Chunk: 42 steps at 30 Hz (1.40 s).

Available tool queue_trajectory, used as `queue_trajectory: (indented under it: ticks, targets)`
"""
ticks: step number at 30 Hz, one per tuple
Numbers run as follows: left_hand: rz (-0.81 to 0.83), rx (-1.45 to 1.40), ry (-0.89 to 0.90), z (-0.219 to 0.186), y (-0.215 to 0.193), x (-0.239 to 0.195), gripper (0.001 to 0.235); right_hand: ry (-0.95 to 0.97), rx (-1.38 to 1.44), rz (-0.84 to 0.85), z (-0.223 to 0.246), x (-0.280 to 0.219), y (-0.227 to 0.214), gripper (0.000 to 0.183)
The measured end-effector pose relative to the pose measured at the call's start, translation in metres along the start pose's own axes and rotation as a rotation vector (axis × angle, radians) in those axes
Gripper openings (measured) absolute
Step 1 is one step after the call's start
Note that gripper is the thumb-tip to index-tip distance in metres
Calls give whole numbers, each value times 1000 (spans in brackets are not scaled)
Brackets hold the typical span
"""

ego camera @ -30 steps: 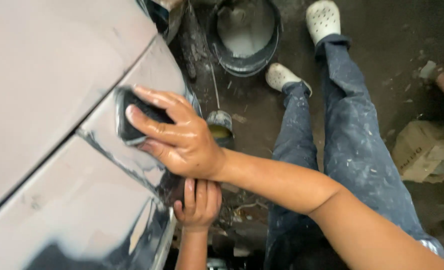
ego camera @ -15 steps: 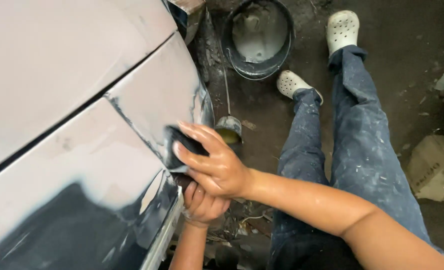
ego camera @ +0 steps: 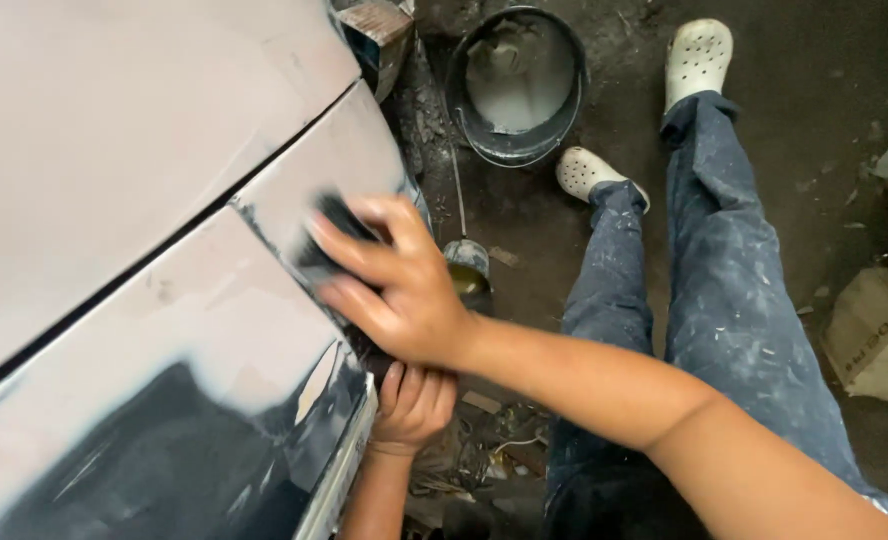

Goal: The person sands a car panel using a sanding block and sandpaper, then wipes the surface with a wet cloth. The person repeatedly dips the cloth into a bucket of water and continues wiping the panel.

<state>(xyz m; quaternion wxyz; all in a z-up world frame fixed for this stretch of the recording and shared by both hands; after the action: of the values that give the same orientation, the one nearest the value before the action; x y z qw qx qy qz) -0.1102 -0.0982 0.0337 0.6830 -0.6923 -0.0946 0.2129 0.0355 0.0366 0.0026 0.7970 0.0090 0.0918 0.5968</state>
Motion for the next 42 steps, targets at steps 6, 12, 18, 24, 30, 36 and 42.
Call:
queue_trajectory:
  ticks: [6,12,18,24,30,36,42]
  targets:
    - [41,-11,-31,0,9,-9,19,-43,26,-25,7,-28,-3,57]
    - [45,-3,-27,0,1,6,17,-70,-86,-31,15,29,-1,55]
    - [12,81,-46,9,-4,23,16,-58,-22,-38,11,-34,-3,53]
    - [47,49,-76,-8,10,-14,13,-116,-118,-48,19,34,-6,50]
    - [87,77,-42,-15,35,-47,23,-100,-91,-30,9,-35,-5,53]
    - [94,118,-60,-5,6,1,16,-111,-30,-70,7,60,-8,50]
    - [95,97,-57,1,3,14,17,-116,-36,-14,-14,-38,-3,57]
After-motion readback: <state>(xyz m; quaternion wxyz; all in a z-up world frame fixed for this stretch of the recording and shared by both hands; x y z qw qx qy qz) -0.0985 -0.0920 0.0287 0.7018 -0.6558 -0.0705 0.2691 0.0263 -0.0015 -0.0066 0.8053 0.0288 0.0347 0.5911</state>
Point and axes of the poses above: each hand's wrist, its own x-axis towards the middle knuckle, its own y-axis out of the palm, z = x × y, the point moved 6 cm from there along x, towards the middle knuckle, and after that the axes turned 2 degrees about -x, right-handed, at the moved point
